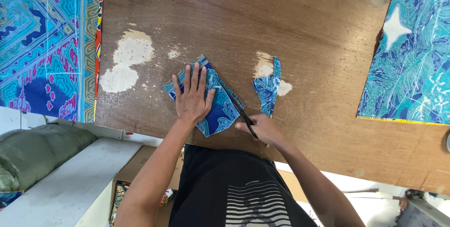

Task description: The person cuts a large piece of blue patterned fabric using shears on a wooden table. They follow white chalk lines to cut out a specific shape, then trim smaller pieces and fold them. The cut pieces are placed on the table alongside other colorful fabric scraps.

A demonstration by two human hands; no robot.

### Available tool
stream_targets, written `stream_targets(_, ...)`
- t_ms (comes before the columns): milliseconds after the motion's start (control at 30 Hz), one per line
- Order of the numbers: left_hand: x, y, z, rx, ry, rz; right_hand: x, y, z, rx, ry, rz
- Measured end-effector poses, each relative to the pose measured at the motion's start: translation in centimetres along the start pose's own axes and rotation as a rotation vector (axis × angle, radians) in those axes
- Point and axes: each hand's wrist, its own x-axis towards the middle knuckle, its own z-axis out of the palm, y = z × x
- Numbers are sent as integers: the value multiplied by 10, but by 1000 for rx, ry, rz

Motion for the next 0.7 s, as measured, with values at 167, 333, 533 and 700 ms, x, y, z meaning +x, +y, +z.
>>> stream_targets(167, 2, 0, -3, -17, 7, 2, 2, -6, -4, 40, 1, -42)
stream_targets(333, 4, -1, -3, -33, -4, -12, 9, -19, -5, 36, -22, -16)
stream_targets(533, 3, 0, -7, -25, -8, -17, 24, -38, -6, 17, 3, -35)
stream_targets(700, 2, -1, -4, -35, -14, -12, 19, -48, -10, 58, -14, -19)
